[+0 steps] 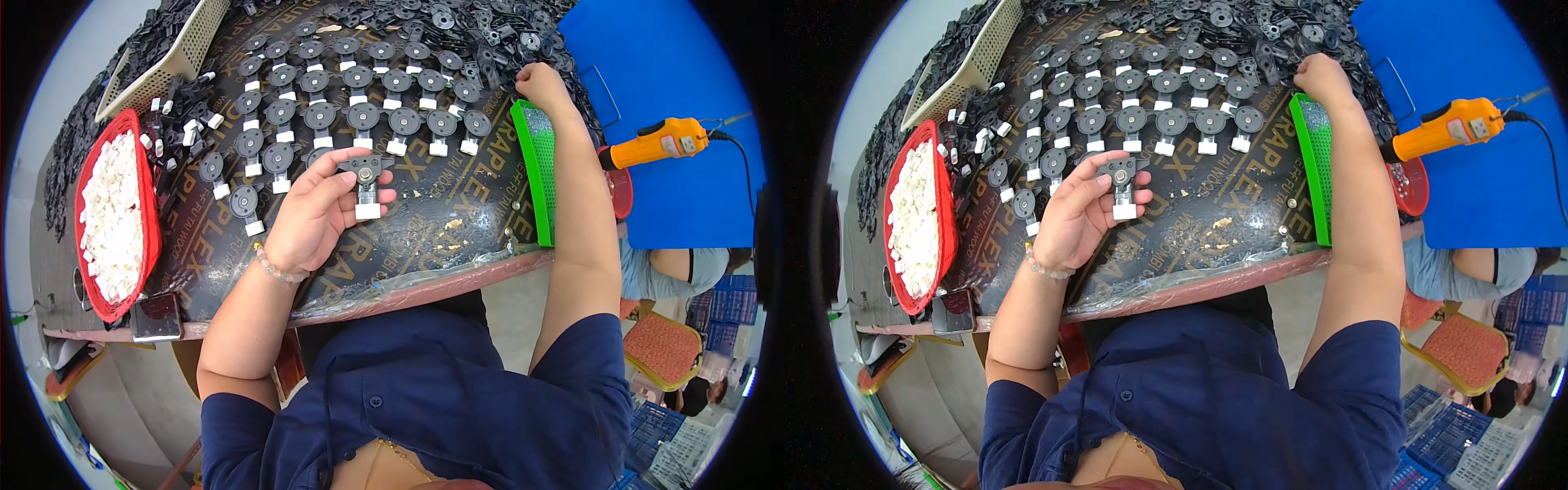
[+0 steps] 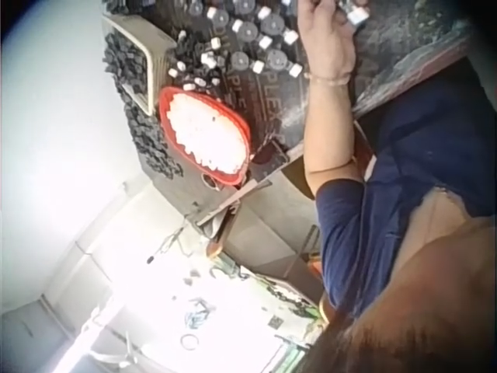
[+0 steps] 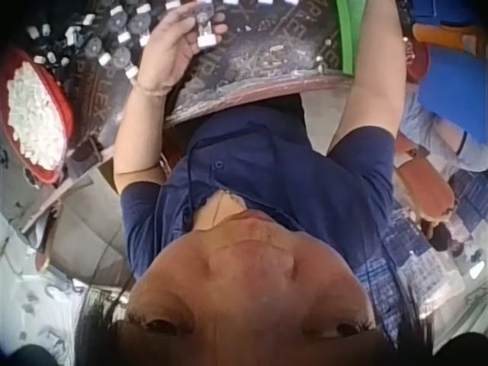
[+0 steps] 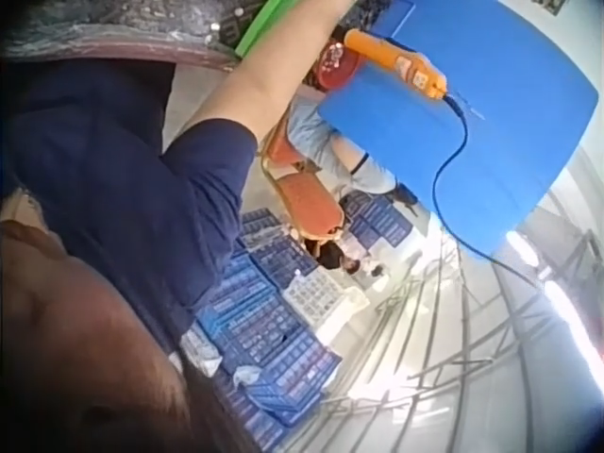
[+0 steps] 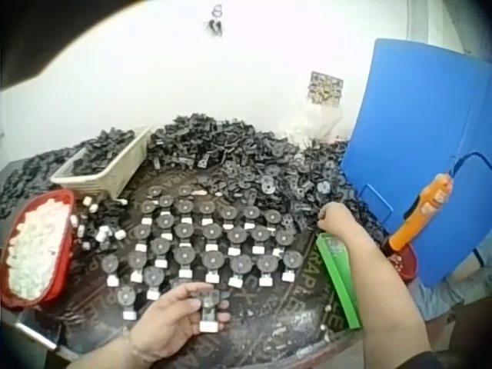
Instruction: Manually assembling small black and white plastic components at a factory workbench.
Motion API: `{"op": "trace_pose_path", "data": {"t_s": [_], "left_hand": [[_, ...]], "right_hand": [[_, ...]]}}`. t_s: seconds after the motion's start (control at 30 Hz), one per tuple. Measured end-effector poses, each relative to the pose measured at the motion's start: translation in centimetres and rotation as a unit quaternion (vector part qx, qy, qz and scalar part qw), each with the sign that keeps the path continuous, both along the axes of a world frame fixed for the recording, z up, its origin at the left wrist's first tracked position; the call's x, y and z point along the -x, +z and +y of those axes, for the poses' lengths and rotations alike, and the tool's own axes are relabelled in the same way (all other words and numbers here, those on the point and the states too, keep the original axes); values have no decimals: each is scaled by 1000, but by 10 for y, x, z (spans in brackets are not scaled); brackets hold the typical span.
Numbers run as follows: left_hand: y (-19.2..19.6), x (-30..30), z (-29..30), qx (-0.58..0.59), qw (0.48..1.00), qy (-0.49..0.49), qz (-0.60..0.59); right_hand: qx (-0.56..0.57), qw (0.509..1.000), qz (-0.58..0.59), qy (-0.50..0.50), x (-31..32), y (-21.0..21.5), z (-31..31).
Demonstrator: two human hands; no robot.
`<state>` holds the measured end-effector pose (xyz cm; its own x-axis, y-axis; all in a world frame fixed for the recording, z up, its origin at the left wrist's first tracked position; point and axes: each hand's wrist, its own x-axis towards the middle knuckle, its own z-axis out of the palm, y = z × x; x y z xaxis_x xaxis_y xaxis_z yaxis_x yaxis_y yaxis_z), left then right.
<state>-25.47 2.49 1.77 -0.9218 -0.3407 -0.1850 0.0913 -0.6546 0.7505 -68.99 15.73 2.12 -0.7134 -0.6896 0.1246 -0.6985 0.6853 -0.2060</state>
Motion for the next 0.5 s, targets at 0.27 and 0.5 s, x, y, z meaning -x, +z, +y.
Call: {"op": "trace_pose_path", "data": {"t_s": [0.27, 0.5], "left_hand": [[0, 2, -1, -11, 1000, -9, -1], [0, 2, 0, -10, 1000, -5, -3]], "right_hand": [[-37, 993, 105, -35, 9, -3, -2], [212, 918, -336, 5, -62, 44, -2]]}}
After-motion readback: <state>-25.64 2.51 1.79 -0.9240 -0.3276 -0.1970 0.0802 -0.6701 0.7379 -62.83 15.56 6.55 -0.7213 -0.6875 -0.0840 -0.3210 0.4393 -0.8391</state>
